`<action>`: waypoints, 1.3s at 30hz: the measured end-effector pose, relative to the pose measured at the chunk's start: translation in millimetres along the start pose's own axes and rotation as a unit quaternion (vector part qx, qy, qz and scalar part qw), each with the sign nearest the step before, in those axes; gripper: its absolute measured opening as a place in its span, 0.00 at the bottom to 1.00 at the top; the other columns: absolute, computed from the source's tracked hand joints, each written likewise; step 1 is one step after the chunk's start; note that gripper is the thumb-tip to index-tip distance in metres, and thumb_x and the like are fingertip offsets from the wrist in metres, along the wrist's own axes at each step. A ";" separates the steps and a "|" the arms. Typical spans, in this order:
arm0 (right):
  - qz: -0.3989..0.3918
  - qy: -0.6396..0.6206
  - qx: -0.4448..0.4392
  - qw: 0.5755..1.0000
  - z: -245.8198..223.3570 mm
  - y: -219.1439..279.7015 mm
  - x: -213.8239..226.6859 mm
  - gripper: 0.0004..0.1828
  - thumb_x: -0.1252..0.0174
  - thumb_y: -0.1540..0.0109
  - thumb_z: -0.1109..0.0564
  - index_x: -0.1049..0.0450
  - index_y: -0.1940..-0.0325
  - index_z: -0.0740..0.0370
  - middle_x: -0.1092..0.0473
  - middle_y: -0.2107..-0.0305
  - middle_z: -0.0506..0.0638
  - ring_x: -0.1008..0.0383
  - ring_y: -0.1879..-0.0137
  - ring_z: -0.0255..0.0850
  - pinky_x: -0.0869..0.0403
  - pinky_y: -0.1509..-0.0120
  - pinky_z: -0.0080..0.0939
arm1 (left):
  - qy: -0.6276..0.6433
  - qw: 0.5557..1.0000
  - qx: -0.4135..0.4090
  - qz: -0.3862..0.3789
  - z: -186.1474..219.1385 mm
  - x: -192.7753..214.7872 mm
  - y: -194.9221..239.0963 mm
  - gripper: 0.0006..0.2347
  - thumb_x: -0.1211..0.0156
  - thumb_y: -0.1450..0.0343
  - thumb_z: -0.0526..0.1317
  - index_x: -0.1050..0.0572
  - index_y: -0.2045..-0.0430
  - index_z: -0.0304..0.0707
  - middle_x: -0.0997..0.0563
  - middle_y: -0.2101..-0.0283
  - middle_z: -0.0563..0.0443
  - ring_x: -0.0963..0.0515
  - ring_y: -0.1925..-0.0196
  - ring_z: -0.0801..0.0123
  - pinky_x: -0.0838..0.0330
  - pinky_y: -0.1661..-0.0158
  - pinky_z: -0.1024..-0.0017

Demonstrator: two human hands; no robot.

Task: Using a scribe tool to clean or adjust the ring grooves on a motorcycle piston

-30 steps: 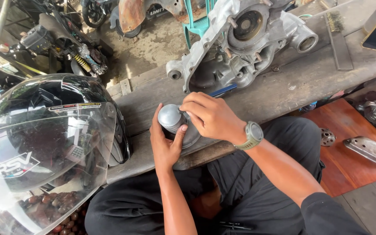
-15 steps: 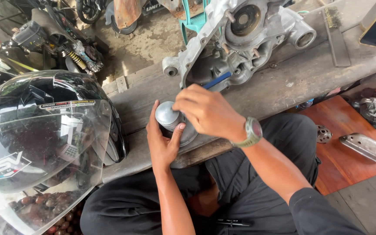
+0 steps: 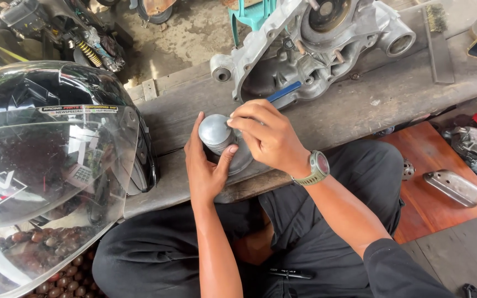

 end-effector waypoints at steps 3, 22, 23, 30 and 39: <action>-0.011 -0.005 0.018 1.000 -19.6 0.4 -5.2 0.08 0.41 0.34 0.69 0.19 0.58 0.62 0.24 0.60 0.52 0.22 0.52 0.51 0.19 0.45 0.49 | -0.025 1.000 -0.008 0.003 -1.6 -0.1 0.6 0.36 0.28 0.33 0.46 0.40 0.30 0.39 0.25 0.41 0.36 0.27 0.40 0.36 0.34 0.41 0.44; 0.013 -0.005 0.026 1.000 -20.7 5.1 -5.1 0.09 0.42 0.35 0.71 0.19 0.56 0.64 0.25 0.61 0.54 0.22 0.53 0.52 0.20 0.45 0.52 | -0.016 1.000 -0.002 -0.003 -1.0 -0.9 1.3 0.36 0.29 0.32 0.46 0.40 0.30 0.40 0.24 0.42 0.34 0.28 0.42 0.34 0.36 0.40 0.43; 0.013 -0.012 0.024 1.000 -19.4 5.1 -4.8 0.08 0.41 0.35 0.71 0.19 0.56 0.64 0.25 0.61 0.54 0.22 0.53 0.53 0.20 0.46 0.53 | -0.004 1.000 0.000 -0.004 -0.6 -0.9 1.8 0.36 0.29 0.32 0.45 0.40 0.30 0.39 0.25 0.42 0.33 0.29 0.41 0.32 0.38 0.39 0.42; 0.029 -0.011 0.014 0.999 -17.9 7.4 -4.3 0.08 0.43 0.34 0.71 0.20 0.57 0.65 0.25 0.61 0.55 0.22 0.54 0.53 0.19 0.45 0.53 | 0.005 1.000 0.004 0.002 2.5 1.2 1.2 0.36 0.28 0.33 0.46 0.40 0.30 0.37 0.24 0.44 0.30 0.29 0.42 0.29 0.39 0.39 0.39; 0.017 -0.006 0.011 1.000 -16.7 6.7 -4.4 0.08 0.43 0.34 0.71 0.20 0.55 0.66 0.25 0.60 0.55 0.22 0.53 0.53 0.19 0.46 0.54 | -0.002 1.000 0.022 0.001 -1.5 2.3 2.1 0.38 0.27 0.34 0.48 0.41 0.30 0.39 0.28 0.37 0.30 0.31 0.38 0.27 0.40 0.39 0.37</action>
Point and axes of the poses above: each hand's wrist, its own y-axis away from the middle knuckle, its own x-axis out of the back of the hand, z = x × y, the point moved 8 cm from there along -y, towards the middle knuckle
